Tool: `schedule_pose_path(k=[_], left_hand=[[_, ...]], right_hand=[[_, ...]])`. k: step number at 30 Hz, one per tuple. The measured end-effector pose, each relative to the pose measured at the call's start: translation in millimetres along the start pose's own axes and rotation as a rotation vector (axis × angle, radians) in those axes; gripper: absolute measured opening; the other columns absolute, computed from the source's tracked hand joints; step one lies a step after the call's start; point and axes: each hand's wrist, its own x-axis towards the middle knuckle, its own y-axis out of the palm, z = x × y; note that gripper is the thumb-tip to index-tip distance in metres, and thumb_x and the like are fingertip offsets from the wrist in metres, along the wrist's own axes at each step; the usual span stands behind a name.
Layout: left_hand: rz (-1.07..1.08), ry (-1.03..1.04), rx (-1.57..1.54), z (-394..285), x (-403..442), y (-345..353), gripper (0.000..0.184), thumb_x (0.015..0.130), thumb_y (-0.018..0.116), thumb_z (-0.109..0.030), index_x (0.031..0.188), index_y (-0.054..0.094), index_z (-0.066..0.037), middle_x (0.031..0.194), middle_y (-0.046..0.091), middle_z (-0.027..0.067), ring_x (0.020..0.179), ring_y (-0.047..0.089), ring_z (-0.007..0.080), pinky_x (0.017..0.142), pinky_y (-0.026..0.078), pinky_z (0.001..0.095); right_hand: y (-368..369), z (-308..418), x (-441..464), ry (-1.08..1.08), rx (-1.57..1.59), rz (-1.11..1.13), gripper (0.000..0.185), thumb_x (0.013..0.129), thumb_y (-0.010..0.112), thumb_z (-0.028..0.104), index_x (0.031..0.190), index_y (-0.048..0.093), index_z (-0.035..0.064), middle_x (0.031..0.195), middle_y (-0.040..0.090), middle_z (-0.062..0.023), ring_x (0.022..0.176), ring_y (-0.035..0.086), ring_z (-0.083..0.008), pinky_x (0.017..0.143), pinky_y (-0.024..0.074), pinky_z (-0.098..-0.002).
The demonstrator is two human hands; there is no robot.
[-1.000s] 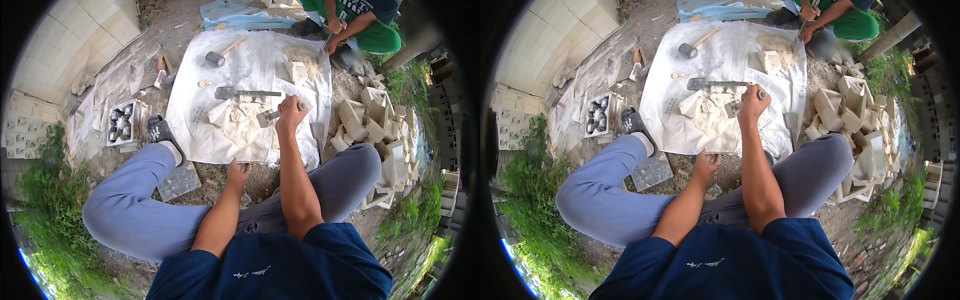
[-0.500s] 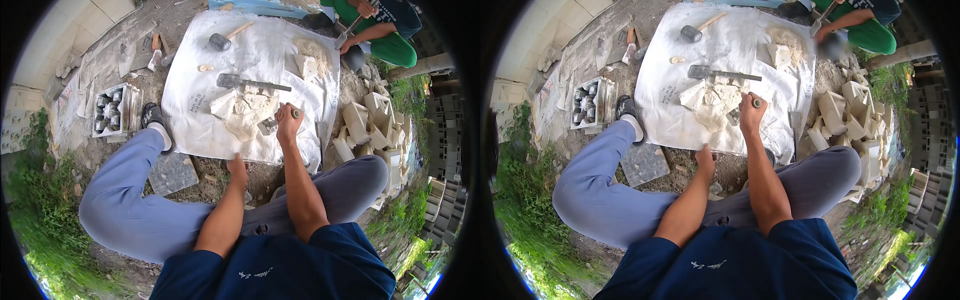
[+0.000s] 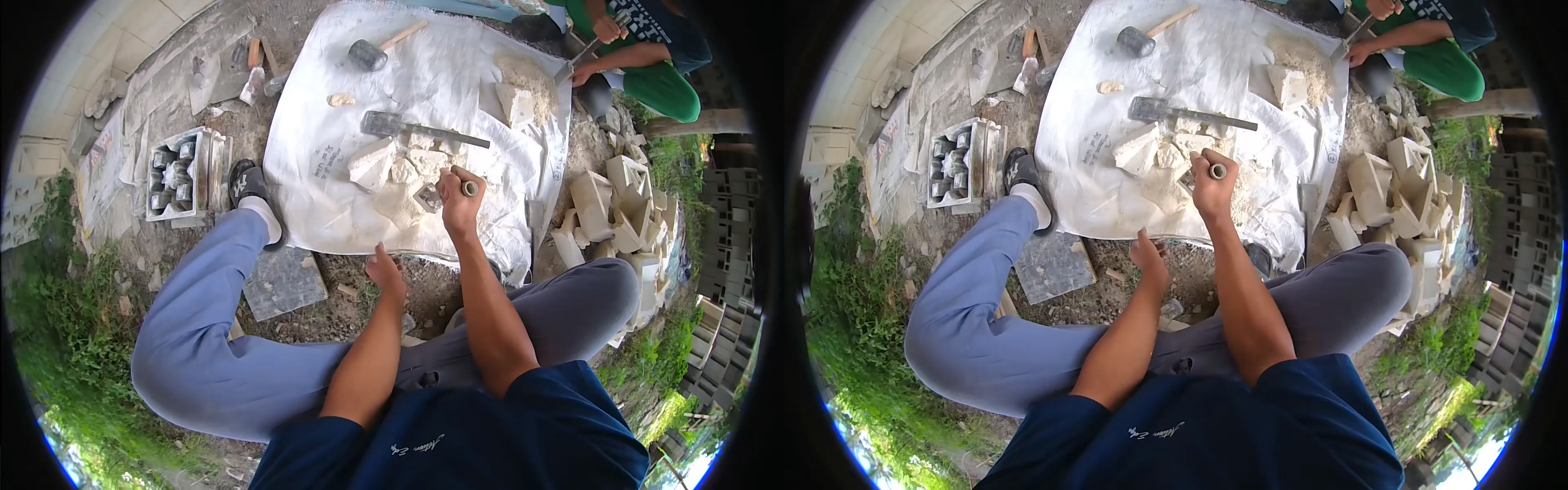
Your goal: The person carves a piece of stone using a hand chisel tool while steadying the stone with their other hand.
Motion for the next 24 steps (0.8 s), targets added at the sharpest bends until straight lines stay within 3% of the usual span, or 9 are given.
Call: schedule_pose_path(k=[2, 3, 6, 7, 8, 10, 12, 17, 24], left_hand=[[-0.154, 0.024, -0.18, -16, -7, -1, 0.065, 0.091, 0.067, -0.039, 0.129, 0.052, 0.011, 0.102, 0.064, 0.0172, 0.082, 0.064, 0.0247, 0.06, 0.053, 0.0404], [-0.257, 0.069, -0.228, -23, -11, 3, 0.065, 0.091, 0.068, -0.041, 0.132, 0.053, 0.007, 0.118, 0.064, 0.0166, 0.095, 0.065, 0.0266, 0.071, 0.056, 0.0394], [-0.231, 0.089, -0.249, -33, 12, -3, 0.061, 0.092, 0.07, -0.034, 0.134, 0.053, 0.007, 0.129, 0.062, 0.0176, 0.108, 0.064, 0.029, 0.084, 0.055, 0.0397], [-0.126, 0.103, -0.218, -29, 23, -5, 0.056, 0.091, 0.067, -0.03, 0.139, 0.051, -0.006, 0.13, 0.059, 0.0124, 0.108, 0.062, 0.0288, 0.087, 0.049, 0.0453], [-0.126, 0.103, -0.215, -19, 31, -6, 0.056, 0.091, 0.067, -0.03, 0.139, 0.051, -0.006, 0.13, 0.059, 0.0124, 0.108, 0.062, 0.0288, 0.087, 0.049, 0.0453], [-0.209, 0.278, 0.01, -29, 17, 1, 0.051, 0.089, 0.068, -0.015, 0.132, 0.054, 0.009, 0.128, 0.062, 0.0197, 0.108, 0.064, 0.0318, 0.089, 0.052, 0.0426], [-0.231, 0.288, -0.031, -39, 5, 8, 0.049, 0.088, 0.065, -0.012, 0.13, 0.054, 0.011, 0.127, 0.062, 0.0212, 0.107, 0.064, 0.0321, 0.09, 0.051, 0.0428], [-0.205, 0.318, -0.179, -41, 4, 12, 0.045, 0.086, 0.059, -0.007, 0.125, 0.054, 0.015, 0.123, 0.062, 0.0242, 0.105, 0.064, 0.0326, 0.09, 0.05, 0.0421], [-0.229, 0.272, -0.163, -34, 13, 7, 0.044, 0.084, 0.06, -0.008, 0.122, 0.055, 0.015, 0.12, 0.062, 0.0236, 0.104, 0.064, 0.0316, 0.089, 0.05, 0.042]], right_hand=[[0, 3, -4, 0.005, -0.06, 0.046, 0.039, 0.089, 0.058, 0.006, 0.057, 0.036, 0.0032, 0.055, 0.034, 0.0039, 0.054, 0.029, -0.0057, 0.049, 0.0231, -0.0304], [-4, -13, -4, 0.024, -0.069, 0.08, 0.04, 0.091, 0.055, 0.004, 0.055, 0.037, 0.0049, 0.052, 0.035, 0.0019, 0.047, 0.03, -0.0075, 0.045, 0.024, -0.0281], [-10, -42, -6, -0.031, -0.092, 0.103, 0.04, 0.091, 0.055, 0.004, 0.055, 0.037, 0.0057, 0.053, 0.034, 0.0037, 0.049, 0.031, -0.0062, 0.045, 0.0231, -0.0284], [-7, -38, -5, -0.033, -0.091, 0.101, 0.04, 0.091, 0.055, 0.004, 0.055, 0.037, 0.0057, 0.053, 0.034, 0.0037, 0.049, 0.031, -0.0062, 0.045, 0.0231, -0.0284], [-4, -34, -6, -0.025, -0.114, 0.108, 0.04, 0.091, 0.055, 0.004, 0.055, 0.037, 0.0056, 0.053, 0.035, 0.004, 0.05, 0.031, -0.0058, 0.046, 0.0229, -0.0285], [6, -17, -8, -0.013, -0.132, 0.114, 0.04, 0.091, 0.055, 0.004, 0.055, 0.037, 0.0055, 0.054, 0.036, 0.0043, 0.05, 0.031, -0.0055, 0.046, 0.0227, -0.0286], [15, -1, -14, 0.047, -0.166, 0.117, 0.039, 0.088, 0.061, 0.005, 0.058, 0.036, 0.0016, 0.057, 0.031, 0.0039, 0.058, 0.028, -0.0054, 0.05, 0.0241, -0.0298], [19, -38, -15, -0.043, -0.254, 0.21, 0.035, 0.087, 0.059, 0.006, 0.058, 0.04, -0.0006, 0.054, 0.035, -0.0011, 0.056, 0.032, -0.0072, 0.048, 0.0256, -0.0319], [51, -5, -23, -0.093, -0.27, 0.329, 0.034, 0.084, 0.059, 0.003, 0.059, 0.037, -0.0011, 0.053, 0.027, -0.0056, 0.053, 0.025, -0.0107, 0.047, 0.0232, -0.0341]])
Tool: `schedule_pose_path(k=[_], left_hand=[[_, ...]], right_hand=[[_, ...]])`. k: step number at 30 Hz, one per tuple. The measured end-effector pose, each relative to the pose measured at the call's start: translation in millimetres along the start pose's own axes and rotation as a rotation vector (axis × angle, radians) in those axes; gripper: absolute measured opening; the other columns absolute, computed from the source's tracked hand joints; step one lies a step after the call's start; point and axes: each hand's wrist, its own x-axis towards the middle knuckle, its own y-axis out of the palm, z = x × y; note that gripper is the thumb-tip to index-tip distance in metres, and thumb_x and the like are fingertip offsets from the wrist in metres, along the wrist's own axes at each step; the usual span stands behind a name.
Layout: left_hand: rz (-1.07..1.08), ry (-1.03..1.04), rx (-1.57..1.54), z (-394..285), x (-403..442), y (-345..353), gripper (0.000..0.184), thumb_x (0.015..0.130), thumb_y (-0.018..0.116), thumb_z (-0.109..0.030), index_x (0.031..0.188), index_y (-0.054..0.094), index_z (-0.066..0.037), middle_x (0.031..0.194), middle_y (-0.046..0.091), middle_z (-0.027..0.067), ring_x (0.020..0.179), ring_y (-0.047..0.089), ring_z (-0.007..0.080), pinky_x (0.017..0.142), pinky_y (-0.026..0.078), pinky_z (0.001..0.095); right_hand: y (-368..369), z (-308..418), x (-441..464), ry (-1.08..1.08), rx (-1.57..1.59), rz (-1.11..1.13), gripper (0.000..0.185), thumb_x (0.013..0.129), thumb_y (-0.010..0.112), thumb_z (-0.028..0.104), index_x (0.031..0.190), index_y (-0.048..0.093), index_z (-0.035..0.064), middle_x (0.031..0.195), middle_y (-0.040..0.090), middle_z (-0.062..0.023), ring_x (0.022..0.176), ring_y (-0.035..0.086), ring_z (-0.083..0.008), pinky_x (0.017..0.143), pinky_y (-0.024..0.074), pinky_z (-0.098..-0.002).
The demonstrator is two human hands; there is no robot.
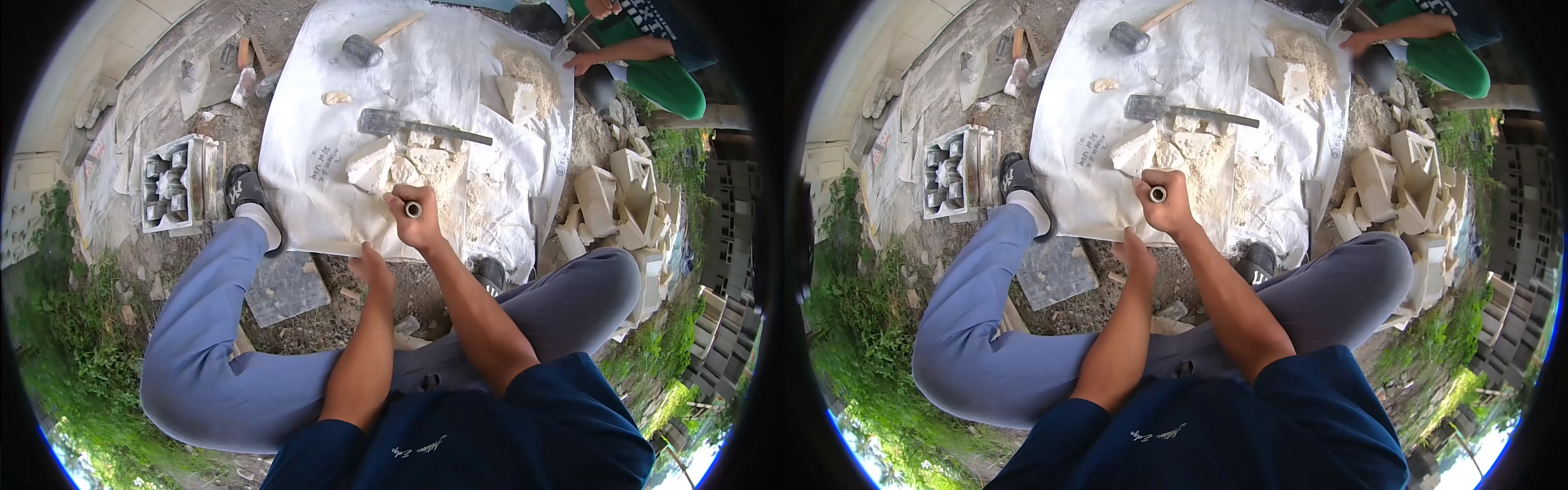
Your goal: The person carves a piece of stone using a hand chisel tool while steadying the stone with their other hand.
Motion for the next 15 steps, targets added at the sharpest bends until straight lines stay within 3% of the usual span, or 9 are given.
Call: schedule_pose_path(k=[5, 8, 10, 11, 13, 14, 15], left_hand=[[-0.014, -0.015, 0.045, 5, 2, 1, 0.044, 0.084, 0.062, -0.007, 0.121, 0.056, 0.015, 0.12, 0.063, 0.0235, 0.105, 0.064, 0.0313, 0.087, 0.051, 0.0426], [0.03, -0.028, -0.005, 20, 8, -6, 0.044, 0.083, 0.065, -0.007, 0.121, 0.056, 0.014, 0.12, 0.063, 0.0225, 0.104, 0.064, 0.0302, 0.086, 0.051, 0.0428], [0.03, 0.093, 0.108, 22, 1, -7, 0.054, 0.088, 0.068, -0.023, 0.125, 0.054, 0.012, 0.12, 0.064, 0.0206, 0.102, 0.064, 0.0302, 0.082, 0.051, 0.0425], [0.048, 0.097, 0.117, 23, -3, -8, 0.054, 0.088, 0.068, -0.023, 0.125, 0.054, 0.012, 0.12, 0.064, 0.0206, 0.102, 0.064, 0.0302, 0.082, 0.051, 0.0425], [-0.131, -0.238, 0.276, 4, -31, 0, 0.07, 0.092, 0.059, -0.053, 0.127, 0.053, 0.008, 0.108, 0.064, 0.017, 0.089, 0.062, 0.0267, 0.069, 0.048, 0.0398], [-0.099, -0.237, 0.295, 4, -39, 0, 0.07, 0.092, 0.059, -0.053, 0.127, 0.053, 0.008, 0.108, 0.064, 0.017, 0.089, 0.062, 0.0267, 0.069, 0.048, 0.0398], [-0.033, -0.356, 0.108, 7, -44, -6, 0.077, 0.092, 0.05, -0.063, 0.127, 0.052, 0.005, 0.101, 0.06, 0.0157, 0.079, 0.057, 0.025, 0.062, 0.043, 0.0383]], right_hand=[[11, -34, 0, -0.035, -0.069, 0.088, 0.029, 0.085, 0.06, 0.008, 0.062, 0.045, -0.0011, 0.051, 0.039, -0.0127, 0.05, 0.033, -0.0163, 0.049, 0.0346, -0.0352], [13, -25, 6, 0.028, -0.094, 0.078, 0.036, 0.09, 0.06, 0.011, 0.064, 0.039, -0.0009, 0.057, 0.033, -0.0064, 0.058, 0.031, -0.0109, 0.05, 0.0284, -0.0339], [10, -21, 6, 0.02, -0.066, 0.03, 0.04, 0.094, 0.06, 0.014, 0.063, 0.039, -0.0003, 0.056, 0.034, -0.0034, 0.057, 0.03, -0.0104, 0.05, 0.027, -0.0325], [4, -19, 5, 0.11, 0.013, -0.045, 0.041, 0.095, 0.059, 0.013, 0.061, 0.039, 0.0007, 0.055, 0.035, -0.0011, 0.055, 0.03, -0.0096, 0.049, 0.0265, -0.0316], [-14, -23, 6, 0.215, 0.244, -0.281, 0.044, 0.097, 0.058, 0.011, 0.056, 0.041, 0.0047, 0.055, 0.039, 0.0033, 0.051, 0.034, -0.0075, 0.047, 0.025, -0.0289], [-27, -30, 6, 0.248, 0.473, -0.434, 0.045, 0.095, 0.058, 0.008, 0.053, 0.04, 0.0078, 0.052, 0.039, 0.0008, 0.048, 0.035, -0.0095, 0.046, 0.0263, -0.0294], [-43, -27, 7, 0.198, 0.587, -0.524, 0.046, 0.095, 0.059, 0.008, 0.053, 0.041, 0.0075, 0.051, 0.038, 0.0009, 0.046, 0.035, -0.0095, 0.044, 0.0265, -0.0296]])
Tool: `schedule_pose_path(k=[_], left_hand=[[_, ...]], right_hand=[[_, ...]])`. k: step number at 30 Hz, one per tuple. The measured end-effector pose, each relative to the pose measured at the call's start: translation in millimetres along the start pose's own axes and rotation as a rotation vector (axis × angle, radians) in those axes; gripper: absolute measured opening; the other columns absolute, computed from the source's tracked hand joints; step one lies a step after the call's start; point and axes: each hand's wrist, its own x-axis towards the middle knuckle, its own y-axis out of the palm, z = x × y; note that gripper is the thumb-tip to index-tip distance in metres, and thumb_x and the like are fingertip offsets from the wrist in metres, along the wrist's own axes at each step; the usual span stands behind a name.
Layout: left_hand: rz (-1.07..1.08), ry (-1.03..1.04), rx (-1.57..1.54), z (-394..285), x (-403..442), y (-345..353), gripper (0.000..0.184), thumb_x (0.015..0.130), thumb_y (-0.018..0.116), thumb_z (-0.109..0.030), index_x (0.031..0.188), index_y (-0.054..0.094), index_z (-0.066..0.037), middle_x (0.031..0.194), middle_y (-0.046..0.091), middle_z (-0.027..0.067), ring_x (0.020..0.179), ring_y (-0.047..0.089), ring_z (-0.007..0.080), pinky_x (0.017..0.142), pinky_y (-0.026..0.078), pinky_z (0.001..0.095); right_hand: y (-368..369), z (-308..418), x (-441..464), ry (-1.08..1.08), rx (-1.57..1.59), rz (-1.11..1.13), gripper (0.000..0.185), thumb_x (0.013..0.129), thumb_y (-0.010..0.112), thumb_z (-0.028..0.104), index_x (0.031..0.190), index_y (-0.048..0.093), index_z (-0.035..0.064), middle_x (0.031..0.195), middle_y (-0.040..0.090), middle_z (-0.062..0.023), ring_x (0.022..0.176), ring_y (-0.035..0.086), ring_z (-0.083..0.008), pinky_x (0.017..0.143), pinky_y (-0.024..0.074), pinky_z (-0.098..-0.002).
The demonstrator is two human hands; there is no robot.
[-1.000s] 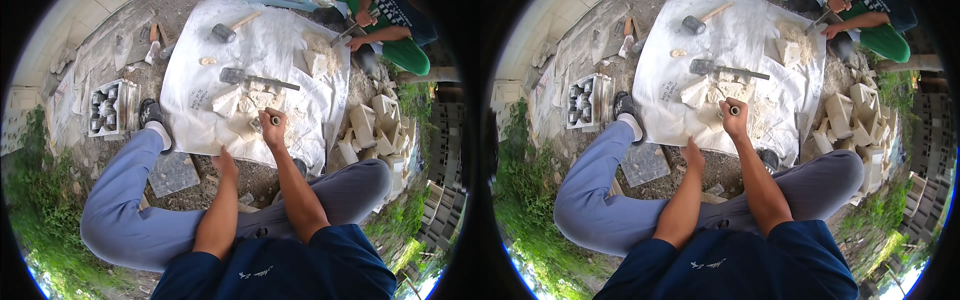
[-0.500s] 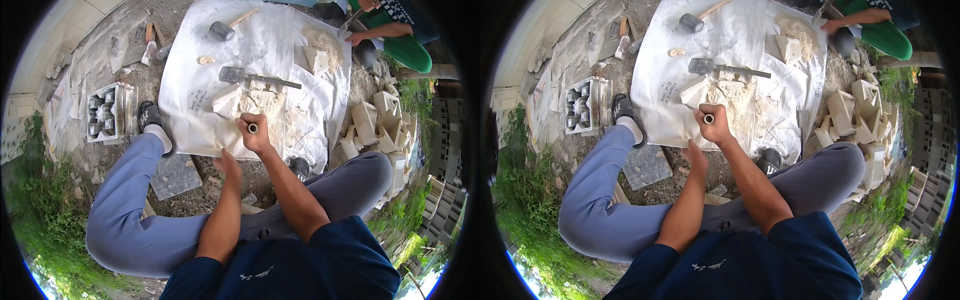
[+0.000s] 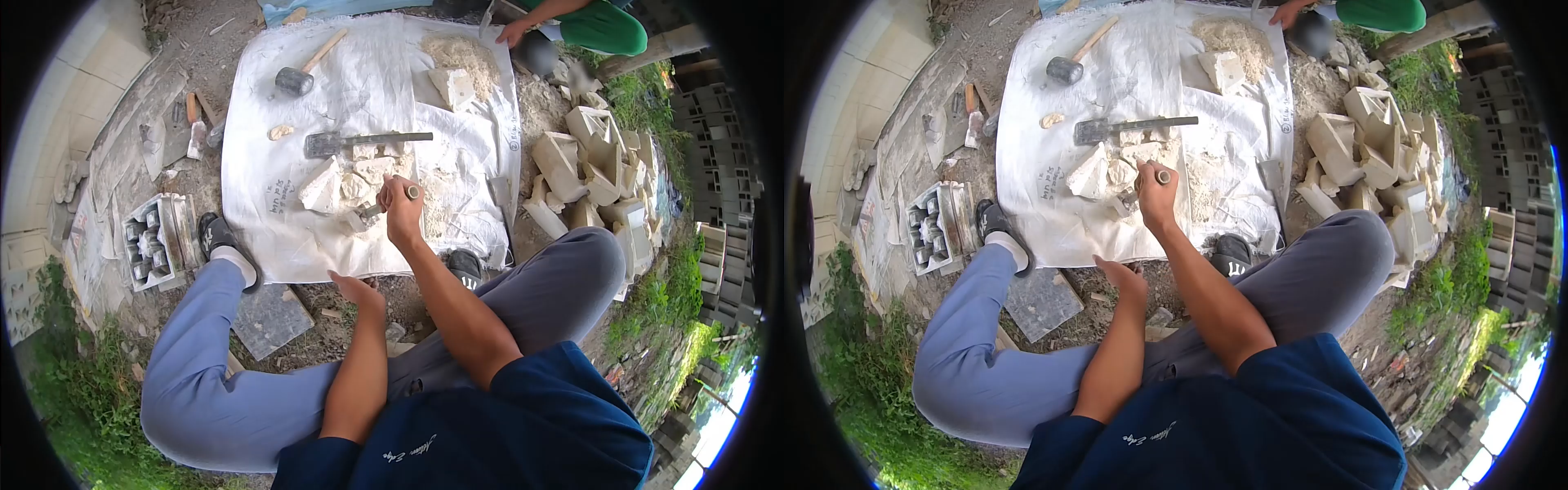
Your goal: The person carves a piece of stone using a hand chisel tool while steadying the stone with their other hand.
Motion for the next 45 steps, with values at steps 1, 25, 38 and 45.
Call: schedule_pose_path(k=[1, 25, 38, 45], left_hand=[[0.097, -0.121, -0.172, 5, -2, -1, 0.084, 0.092, 0.041, -0.073, 0.128, 0.051, 0.002, 0.095, 0.057, 0.0144, 0.07, 0.051, 0.0233, 0.055, 0.038, 0.0368], [0.958, -0.272, 0.666, 30, -48, 51, 0.067, 0.094, 0.036, -0.074, 0.099, 0.053, -0.009, 0.094, 0.063, 0.0124, 0.086, 0.062, 0.0276, 0.072, 0.05, 0.0434], [0.893, -0.35, 0.488, 39, -37, 39, 0.063, 0.094, 0.049, -0.066, 0.118, 0.049, -0.008, 0.106, 0.06, 0.0125, 0.09, 0.06, 0.0262, 0.077, 0.051, 0.0423], [0.866, -0.319, 0.529, 36, -43, 33, 0.055, 0.099, 0.052, -0.054, 0.126, 0.048, -0.006, 0.105, 0.062, 0.0116, 0.088, 0.061, 0.0233, 0.076, 0.052, 0.0399]], right_hand=[[-11, 12, 4, -0.038, 0.133, -0.057, 0.046, 0.095, 0.059, 0.009, 0.052, 0.041, 0.0071, 0.049, 0.038, 0.001, 0.044, 0.035, -0.0096, 0.042, 0.0267, -0.0298], [-258, 109, 149, 0.332, -0.292, -0.42, 0.035, 0.095, 0.065, 0.034, 0.113, 0.06, 0.004, 0.096, 0.063, -0.0085, 0.094, 0.06, -0.024, 0.09, 0.0466, -0.0414], [-357, 30, -4, 0.256, -1.606, -0.379, 0.039, 0.087, 0.066, 0.022, 0.118, 0.057, 0.001, 0.108, 0.066, -0.0292, 0.107, 0.062, -0.0474, 0.093, 0.0484, -0.0516], [-383, 36, 9, 0.305, -1.48, -0.111, 0.04, 0.088, 0.07, 0.023, 0.114, 0.05, 0.0, 0.109, 0.064, -0.0311, 0.108, 0.058, -0.0504, 0.089, 0.0471, -0.0526]])
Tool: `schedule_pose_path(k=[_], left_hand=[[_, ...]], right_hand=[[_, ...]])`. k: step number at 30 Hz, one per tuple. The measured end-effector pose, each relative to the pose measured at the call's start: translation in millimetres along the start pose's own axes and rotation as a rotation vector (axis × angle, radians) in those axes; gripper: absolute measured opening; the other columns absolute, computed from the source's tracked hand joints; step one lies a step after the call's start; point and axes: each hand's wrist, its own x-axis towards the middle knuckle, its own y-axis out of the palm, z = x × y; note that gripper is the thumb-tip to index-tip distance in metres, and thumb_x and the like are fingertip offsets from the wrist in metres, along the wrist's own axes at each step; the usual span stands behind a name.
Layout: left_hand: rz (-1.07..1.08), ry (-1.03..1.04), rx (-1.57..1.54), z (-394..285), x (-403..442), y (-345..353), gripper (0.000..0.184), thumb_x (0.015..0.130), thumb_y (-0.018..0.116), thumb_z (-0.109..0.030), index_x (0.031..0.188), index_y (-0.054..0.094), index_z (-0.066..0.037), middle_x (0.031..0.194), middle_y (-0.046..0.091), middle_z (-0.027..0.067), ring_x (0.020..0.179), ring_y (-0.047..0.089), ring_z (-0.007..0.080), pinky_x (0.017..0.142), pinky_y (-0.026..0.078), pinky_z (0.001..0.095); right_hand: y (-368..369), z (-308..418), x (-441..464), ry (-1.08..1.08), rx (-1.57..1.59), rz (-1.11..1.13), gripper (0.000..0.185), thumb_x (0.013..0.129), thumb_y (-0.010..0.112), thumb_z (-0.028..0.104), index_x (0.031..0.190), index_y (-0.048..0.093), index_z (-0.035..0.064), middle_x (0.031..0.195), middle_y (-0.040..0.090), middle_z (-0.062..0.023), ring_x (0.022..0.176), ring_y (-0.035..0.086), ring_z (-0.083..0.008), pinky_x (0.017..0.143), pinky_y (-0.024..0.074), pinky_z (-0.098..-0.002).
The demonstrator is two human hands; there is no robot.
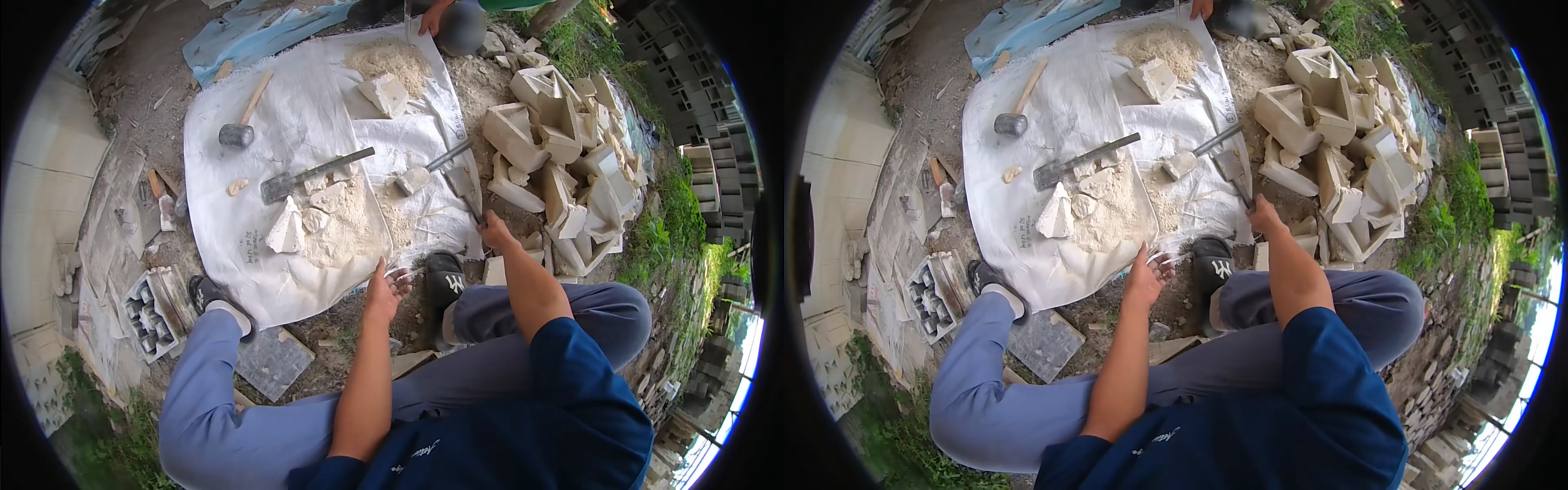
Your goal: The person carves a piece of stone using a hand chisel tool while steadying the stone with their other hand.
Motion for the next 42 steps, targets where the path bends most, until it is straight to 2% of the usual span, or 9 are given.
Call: schedule_pose_path(k=[2, 4, 7, 15, 24, 28, 34, 37, 42], left_hand=[[-0.02, 0.011, -0.009, -1, -3, -1, 0.053, 0.1, 0.051, -0.052, 0.125, 0.048, -0.006, 0.105, 0.063, 0.0117, 0.087, 0.061, 0.023, 0.076, 0.053, 0.04], [0.0, 0.017, -0.03, -1, -7, 0, 0.052, 0.101, 0.051, -0.049, 0.125, 0.049, -0.003, 0.1, 0.065, 0.0112, 0.082, 0.063, 0.0211, 0.072, 0.054, 0.0378], [0.002, 0.031, -0.094, 2, -6, 2, 0.048, 0.1, 0.052, -0.046, 0.12, 0.051, -0.003, 0.101, 0.065, 0.0115, 0.085, 0.061, 0.0222, 0.073, 0.053, 0.0382], [-0.126, 0.025, -0.405, 13, 21, -18, 0.046, 0.099, 0.051, -0.046, 0.117, 0.053, -0.003, 0.102, 0.058, 0.0118, 0.09, 0.056, 0.0247, 0.078, 0.052, 0.0407], [-0.3, 0.131, -0.656, 7, 41, -25, 0.05, 0.097, 0.057, -0.042, 0.126, 0.048, -0.003, 0.109, 0.054, 0.0155, 0.089, 0.058, 0.0271, 0.073, 0.053, 0.0413], [-0.27, 0.119, -0.575, 16, 48, -40, 0.046, 0.096, 0.06, -0.038, 0.123, 0.049, -0.001, 0.104, 0.055, 0.0171, 0.081, 0.06, 0.0281, 0.063, 0.053, 0.0422], [-0.317, 0.098, -0.492, 35, 65, -70, 0.041, 0.095, 0.061, -0.035, 0.115, 0.052, 0.0, 0.092, 0.06, 0.0171, 0.07, 0.061, 0.0285, 0.057, 0.051, 0.0428], [-0.381, 0.154, -0.482, 28, 53, -65, 0.04, 0.094, 0.063, -0.035, 0.109, 0.055, 0.002, 0.09, 0.062, 0.0175, 0.067, 0.062, 0.0276, 0.053, 0.051, 0.0422], [-0.486, 0.249, -0.479, 21, 52, -57, 0.042, 0.092, 0.065, -0.034, 0.109, 0.059, 0.004, 0.093, 0.065, 0.0168, 0.066, 0.065, 0.0264, 0.049, 0.051, 0.0394]], right_hand=[[-8, 6, -2, -0.078, 0.014, 0.067, 0.039, 0.092, 0.065, 0.026, 0.113, 0.053, -0.0044, 0.112, 0.063, -0.0334, 0.112, 0.057, -0.0506, 0.093, 0.0478, -0.0495], [-8, -3, 21, -0.218, 0.015, 0.012, 0.037, 0.092, 0.064, 0.028, 0.11, 0.056, -0.0038, 0.1, 0.067, -0.0293, 0.095, 0.067, -0.0443, 0.078, 0.0529, -0.0485], [-89, 82, -7, 0.139, 0.285, 0.348, 0.031, 0.092, 0.068, 0.019, 0.113, 0.063, -0.0039, 0.07, 0.059, -0.0081, 0.054, 0.057, -0.0169, 0.05, 0.0446, -0.0366], [-148, 182, -16, -0.089, -0.031, 0.306, 0.047, 0.081, 0.067, 0.004, 0.128, 0.062, -0.0015, 0.08, 0.072, -0.0127, 0.055, 0.063, -0.0194, 0.051, 0.0495, -0.0356], [-192, 278, -70, -0.517, -0.449, 0.383, 0.048, 0.078, 0.074, 0.008, 0.126, 0.068, 0.0121, 0.093, 0.074, -0.0133, 0.082, 0.07, -0.0258, 0.077, 0.053, -0.0389], [-122, 298, -62, -0.747, -0.544, 0.393, 0.042, 0.077, 0.075, 0.008, 0.118, 0.071, 0.0094, 0.096, 0.074, -0.0148, 0.09, 0.07, -0.0282, 0.081, 0.0521, -0.0396], [-52, 344, -45, -0.611, -0.503, 0.617, 0.029, 0.072, 0.076, 0.009, 0.101, 0.076, 0.005, 0.085, 0.073, -0.0171, 0.078, 0.072, -0.0281, 0.068, 0.0547, -0.0401], [-35, 354, -31, -0.843, -0.482, 0.454, 0.014, 0.07, 0.064, -0.001, 0.081, 0.072, -0.0004, 0.078, 0.07, -0.0209, 0.071, 0.07, -0.0354, 0.065, 0.0543, -0.0434], [-9, 372, -55, -0.904, -0.075, 0.016, 0.011, 0.082, 0.062, 0.008, 0.081, 0.07, 0.0007, 0.071, 0.068, -0.0203, 0.07, 0.068, -0.0392, 0.065, 0.0536, -0.0463]])
